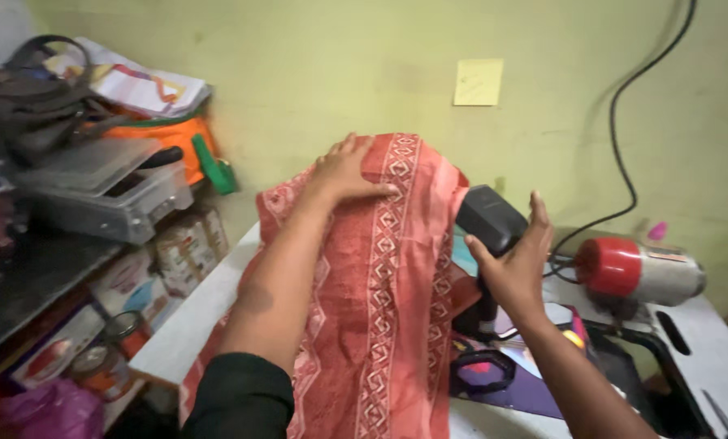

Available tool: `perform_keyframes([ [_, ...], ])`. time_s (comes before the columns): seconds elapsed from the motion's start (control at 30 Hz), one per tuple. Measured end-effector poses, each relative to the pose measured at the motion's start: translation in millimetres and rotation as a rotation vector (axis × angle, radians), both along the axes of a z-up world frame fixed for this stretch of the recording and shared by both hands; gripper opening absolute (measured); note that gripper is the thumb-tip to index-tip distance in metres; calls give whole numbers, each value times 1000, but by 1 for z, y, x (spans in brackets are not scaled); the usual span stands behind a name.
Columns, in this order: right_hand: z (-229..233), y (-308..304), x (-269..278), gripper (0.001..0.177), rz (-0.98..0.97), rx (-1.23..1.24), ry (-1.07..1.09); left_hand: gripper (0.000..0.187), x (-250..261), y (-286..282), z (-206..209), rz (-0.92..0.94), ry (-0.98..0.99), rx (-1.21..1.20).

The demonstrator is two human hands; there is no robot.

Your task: The person uses a handheld garment steamer to remove wrinkles from a patterned cloth. They repeatedly hold the cloth with one hand and move the steamer over it with the other, adjusting the cloth's position and unfolding it as needed.

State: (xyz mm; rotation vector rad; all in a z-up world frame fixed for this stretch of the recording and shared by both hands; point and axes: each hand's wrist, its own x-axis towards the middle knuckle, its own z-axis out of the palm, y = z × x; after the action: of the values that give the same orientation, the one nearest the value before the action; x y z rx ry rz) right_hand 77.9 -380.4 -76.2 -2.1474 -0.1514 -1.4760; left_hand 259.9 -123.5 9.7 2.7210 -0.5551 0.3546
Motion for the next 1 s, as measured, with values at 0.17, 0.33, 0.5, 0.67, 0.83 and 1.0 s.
perform_keyframes([
  [0.17,-55,-21,18,104,347,612,248,130,24,-5,2,50,49,5],
  [0.33,-81,-34,30,46,449,761,438,105,33,-9,16,15,99,35],
  [0.5,-42,-70,16,32,270,595,227,112,28,-21,22,34,128,59],
  [0.67,6,-93,-11,27,446,798,219,117,-46,-45,-7,246,-542,204],
  [0.83,13,-81,-10,29,521,888,369,98,-187,-80,-100,239,-16,227],
  [1.0,4,-65,-4,26,594,847,450,87,-210,-101,-176,210,212,177],
])
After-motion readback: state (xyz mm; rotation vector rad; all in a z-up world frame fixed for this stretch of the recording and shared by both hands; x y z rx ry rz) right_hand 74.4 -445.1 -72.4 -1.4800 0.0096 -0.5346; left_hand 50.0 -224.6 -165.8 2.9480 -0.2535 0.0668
